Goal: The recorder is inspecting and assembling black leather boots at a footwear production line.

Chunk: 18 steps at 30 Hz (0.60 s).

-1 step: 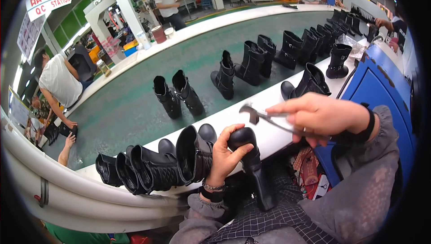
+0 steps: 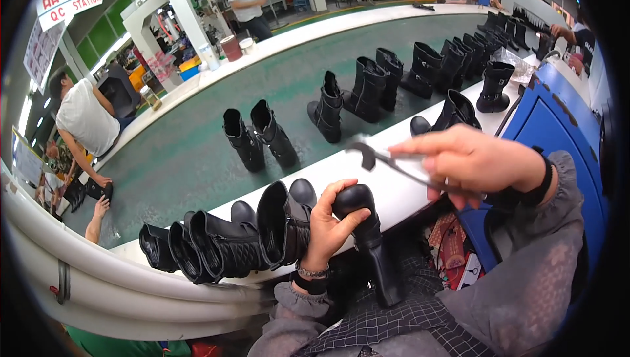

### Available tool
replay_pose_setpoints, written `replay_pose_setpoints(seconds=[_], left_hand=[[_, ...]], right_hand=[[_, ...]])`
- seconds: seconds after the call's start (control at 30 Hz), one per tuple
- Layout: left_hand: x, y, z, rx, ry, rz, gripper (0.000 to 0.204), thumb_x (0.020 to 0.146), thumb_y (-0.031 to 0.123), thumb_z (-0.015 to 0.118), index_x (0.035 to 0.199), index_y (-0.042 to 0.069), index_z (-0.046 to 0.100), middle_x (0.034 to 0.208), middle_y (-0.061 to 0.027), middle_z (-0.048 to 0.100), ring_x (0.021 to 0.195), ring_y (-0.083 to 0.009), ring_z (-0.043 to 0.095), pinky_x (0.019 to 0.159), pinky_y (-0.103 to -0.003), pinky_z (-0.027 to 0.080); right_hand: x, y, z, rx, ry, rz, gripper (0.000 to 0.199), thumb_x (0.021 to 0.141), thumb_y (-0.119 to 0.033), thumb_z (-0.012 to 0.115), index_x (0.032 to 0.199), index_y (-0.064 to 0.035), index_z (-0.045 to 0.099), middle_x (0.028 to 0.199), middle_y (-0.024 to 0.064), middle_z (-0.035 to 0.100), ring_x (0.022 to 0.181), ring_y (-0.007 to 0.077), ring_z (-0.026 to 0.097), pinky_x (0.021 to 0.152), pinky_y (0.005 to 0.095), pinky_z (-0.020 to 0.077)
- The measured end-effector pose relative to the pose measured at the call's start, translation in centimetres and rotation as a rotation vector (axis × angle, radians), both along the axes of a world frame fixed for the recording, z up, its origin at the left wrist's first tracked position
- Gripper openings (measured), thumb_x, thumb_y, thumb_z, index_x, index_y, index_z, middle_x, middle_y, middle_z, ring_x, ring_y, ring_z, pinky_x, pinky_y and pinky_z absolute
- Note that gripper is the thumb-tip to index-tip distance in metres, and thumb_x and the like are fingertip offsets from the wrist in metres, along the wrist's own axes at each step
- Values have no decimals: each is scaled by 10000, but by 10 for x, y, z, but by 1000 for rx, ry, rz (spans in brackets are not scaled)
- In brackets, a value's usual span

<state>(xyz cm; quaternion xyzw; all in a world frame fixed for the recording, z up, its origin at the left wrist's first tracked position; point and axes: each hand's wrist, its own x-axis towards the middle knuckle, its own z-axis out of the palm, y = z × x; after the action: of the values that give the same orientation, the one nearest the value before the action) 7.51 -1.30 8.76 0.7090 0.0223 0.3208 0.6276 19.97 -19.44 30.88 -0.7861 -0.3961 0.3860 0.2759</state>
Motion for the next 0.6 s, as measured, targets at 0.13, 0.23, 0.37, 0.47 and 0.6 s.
replay_pose_setpoints(seconds=[0.13, 0.23, 0.37, 0.47, 0.6], left_hand=[[4, 0, -3, 11, -13, 11, 536, 747, 67, 819, 1221, 18, 574, 1121, -38, 628, 1009, -122, 601, 923, -267, 464], [6, 0, -2, -60, -37, -89, 534, 748, 61, 816, 1220, 13, 572, 1131, -41, 622, 1012, -120, 592, 921, -271, 464], [7, -2, 0, 78, -36, 6, 534, 745, 61, 818, 1219, 11, 577, 1179, -63, 615, 1044, -133, 586, 932, -282, 463], [8, -3, 0, 68, 4, -2, 537, 743, 68, 821, 1219, 11, 578, 1184, -62, 611, 1057, -137, 583, 935, -284, 461], [8, -4, 4, 60, -1, 4, 548, 739, 67, 822, 1225, 14, 575, 1161, -48, 607, 1046, -133, 583, 931, -280, 460]], right_hand=[[3, 1, -2, 414, 136, -141, 516, 936, -102, 375, 1450, -90, 409, 778, 85, 642, 486, 84, 565, 422, 211, 480], [0, 6, -2, 71, -168, 362, 464, 943, -124, 422, 1403, -101, 480, 741, 130, 637, 579, 184, 607, 606, 331, 518], [-3, 5, 11, 215, -245, 221, 432, 941, -112, 457, 1367, -93, 521, 725, 134, 625, 611, 197, 600, 642, 332, 499], [-7, 7, 16, 244, -86, -12, 449, 931, -96, 467, 1379, -86, 502, 735, 124, 625, 590, 175, 585, 589, 316, 500], [3, 14, 10, 17, -318, 367, 440, 932, -152, 445, 1360, -75, 511, 799, 184, 647, 625, 288, 611, 614, 352, 503]])
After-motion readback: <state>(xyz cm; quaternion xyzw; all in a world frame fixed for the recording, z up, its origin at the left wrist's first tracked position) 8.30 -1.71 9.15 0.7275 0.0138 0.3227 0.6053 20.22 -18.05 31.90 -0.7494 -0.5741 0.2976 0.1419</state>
